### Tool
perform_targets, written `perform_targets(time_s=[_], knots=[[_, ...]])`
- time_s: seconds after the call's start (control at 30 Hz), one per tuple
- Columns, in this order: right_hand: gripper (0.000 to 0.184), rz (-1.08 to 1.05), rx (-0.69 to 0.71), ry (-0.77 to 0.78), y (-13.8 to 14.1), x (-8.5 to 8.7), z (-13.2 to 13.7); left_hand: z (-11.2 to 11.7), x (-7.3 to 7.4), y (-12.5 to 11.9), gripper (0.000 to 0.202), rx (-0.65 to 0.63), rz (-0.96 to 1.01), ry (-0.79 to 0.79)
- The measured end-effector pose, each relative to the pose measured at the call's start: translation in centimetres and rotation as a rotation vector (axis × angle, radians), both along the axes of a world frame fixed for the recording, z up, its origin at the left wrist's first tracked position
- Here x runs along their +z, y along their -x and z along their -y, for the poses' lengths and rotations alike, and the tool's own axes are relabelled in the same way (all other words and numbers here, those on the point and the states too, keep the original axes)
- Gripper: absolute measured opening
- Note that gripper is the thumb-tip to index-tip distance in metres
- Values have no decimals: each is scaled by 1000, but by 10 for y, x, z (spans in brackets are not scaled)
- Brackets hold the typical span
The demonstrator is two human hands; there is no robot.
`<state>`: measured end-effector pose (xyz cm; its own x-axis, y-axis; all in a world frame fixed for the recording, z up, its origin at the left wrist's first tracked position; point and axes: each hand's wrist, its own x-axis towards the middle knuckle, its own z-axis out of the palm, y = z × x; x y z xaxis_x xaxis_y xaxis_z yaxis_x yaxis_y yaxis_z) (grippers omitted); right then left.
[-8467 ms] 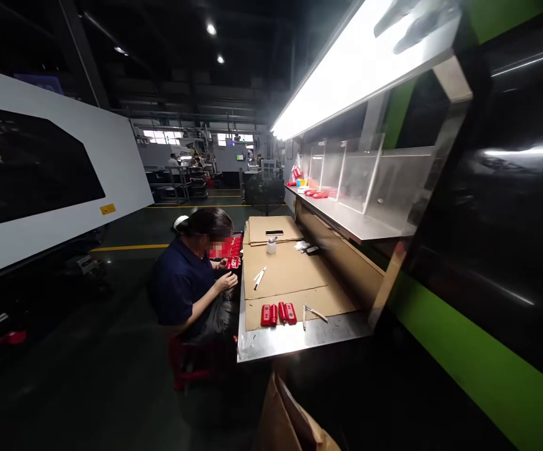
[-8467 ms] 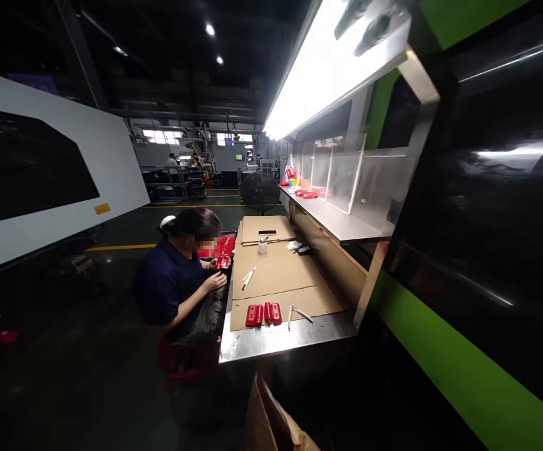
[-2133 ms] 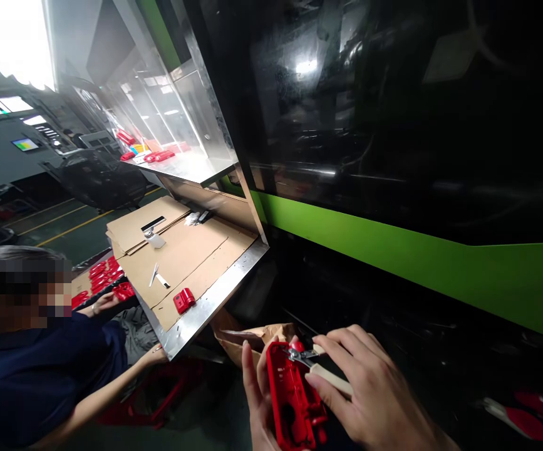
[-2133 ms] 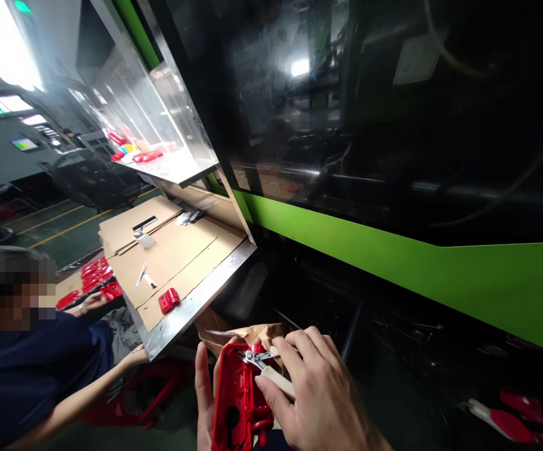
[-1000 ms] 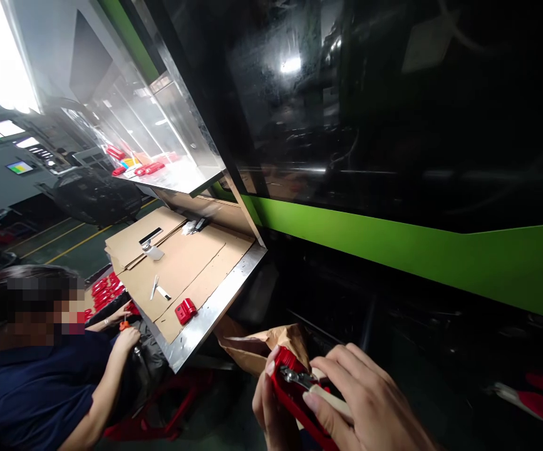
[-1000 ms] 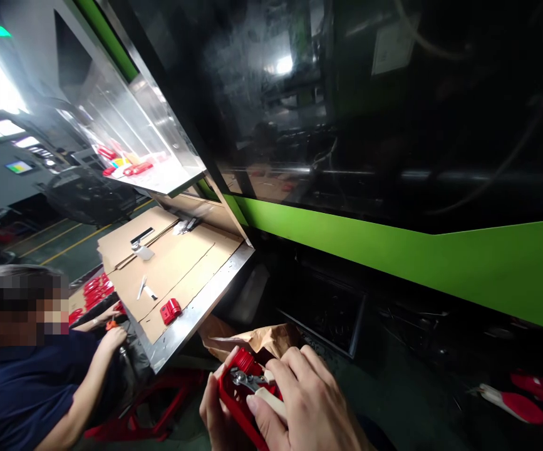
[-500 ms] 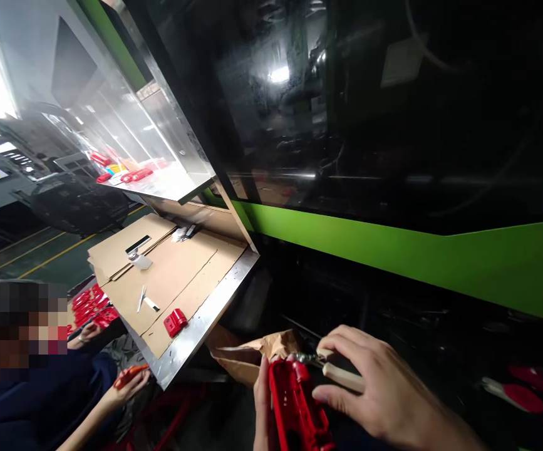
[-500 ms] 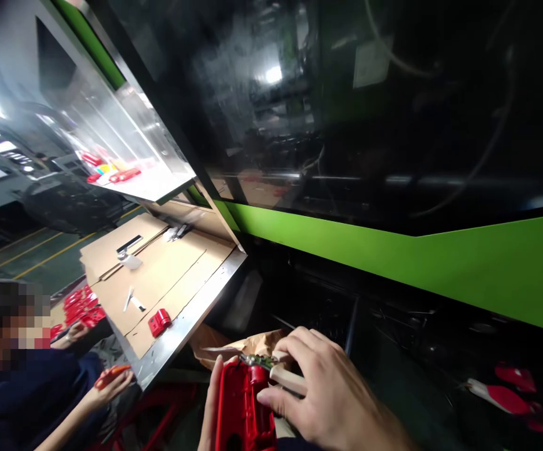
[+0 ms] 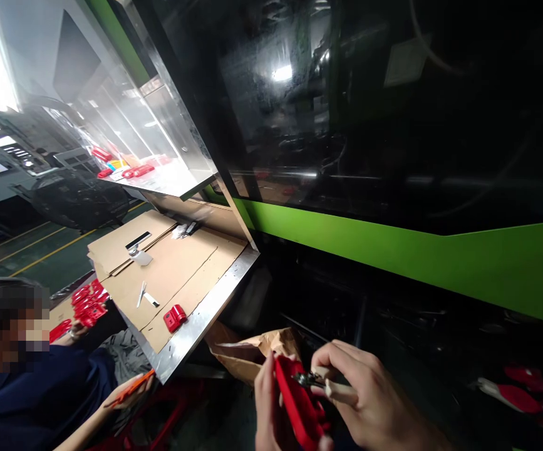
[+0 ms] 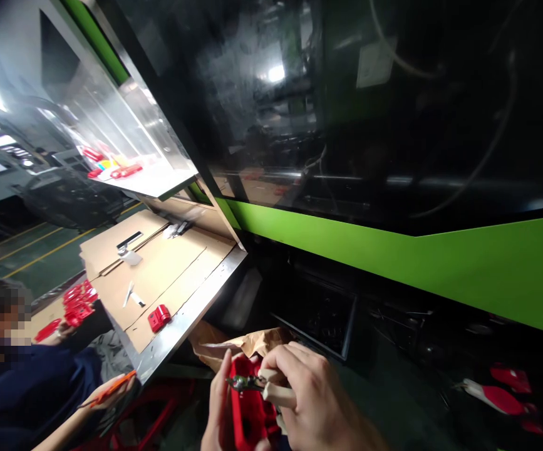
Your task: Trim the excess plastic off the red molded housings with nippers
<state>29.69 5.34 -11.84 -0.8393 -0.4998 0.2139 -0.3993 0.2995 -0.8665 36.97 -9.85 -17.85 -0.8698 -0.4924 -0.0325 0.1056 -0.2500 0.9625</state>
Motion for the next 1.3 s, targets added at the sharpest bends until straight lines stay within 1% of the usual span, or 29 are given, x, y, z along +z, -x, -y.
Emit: perform_targets(time_s=[0.03,0.07,0.1,0.13,0.2,0.27,0.3,0.37,0.4,0.47,0.53,0.63,0.7,0.77,0.87,0.9,0.97,1.07,1.13,1.2,1.27,1.3], knots=[[10,9,-4,-15,-1,-1,-4,4,2,2,81,7,-30,-6],[9,17,-20,-30,-1,-4,-8,9,5,4,91,-11,-33,-66],[9,16,-57,-42,2,-8,-12,14,8,5,94,-46,-5,-168],[9,-1,-114,-51,6,-14,-17,19,12,5,90,-96,41,-293],[11,-87,-280,-88,22,-31,-26,28,19,4,74,-209,89,-515],[15,-190,-458,-169,40,-51,-34,33,25,3,56,-329,69,-663],[18,-226,-530,-213,48,-60,-39,33,28,3,53,-395,40,-711],[20,-236,-604,-281,60,-74,-47,31,31,4,55,-488,-46,-761],[21,-225,-610,-295,62,-78,-51,30,32,5,56,-513,-88,-768],[21,-207,-586,-298,62,-81,-57,27,31,6,60,-522,-165,-766],[19,-194,-545,-296,57,-80,-61,27,30,8,66,-552,-176,-804],[15,-174,-494,-279,50,-77,-61,32,29,10,76,-657,-85,-925],[15,-162,-470,-264,48,-77,-60,35,29,12,80,-697,-30,-971],[16,-152,-453,-254,47,-77,-59,34,30,14,79,-675,-19,-986],[21,-121,-446,-238,46,-73,-59,27,32,15,76,-573,-75,-1012],[26,-111,-432,-223,46,-70,-59,23,32,15,76,-551,-97,-1023],[33,-86,-384,-194,44,-59,-57,18,32,16,75,-554,-114,-1038],[34,-78,-283,-182,36,-38,-49,12,28,18,76,-580,-90,-1071],[32,-157,-201,-189,30,-22,-39,9,24,21,76,-582,-72,-1095],[30,-295,-94,-197,24,-11,-28,6,22,23,74,-565,-54,-1100],[34,-411,-25,-208,21,-3,-17,5,22,25,70,-510,-14,-1105],[36,-448,-10,-213,20,-1,-12,4,23,25,68,-464,18,-1122]])
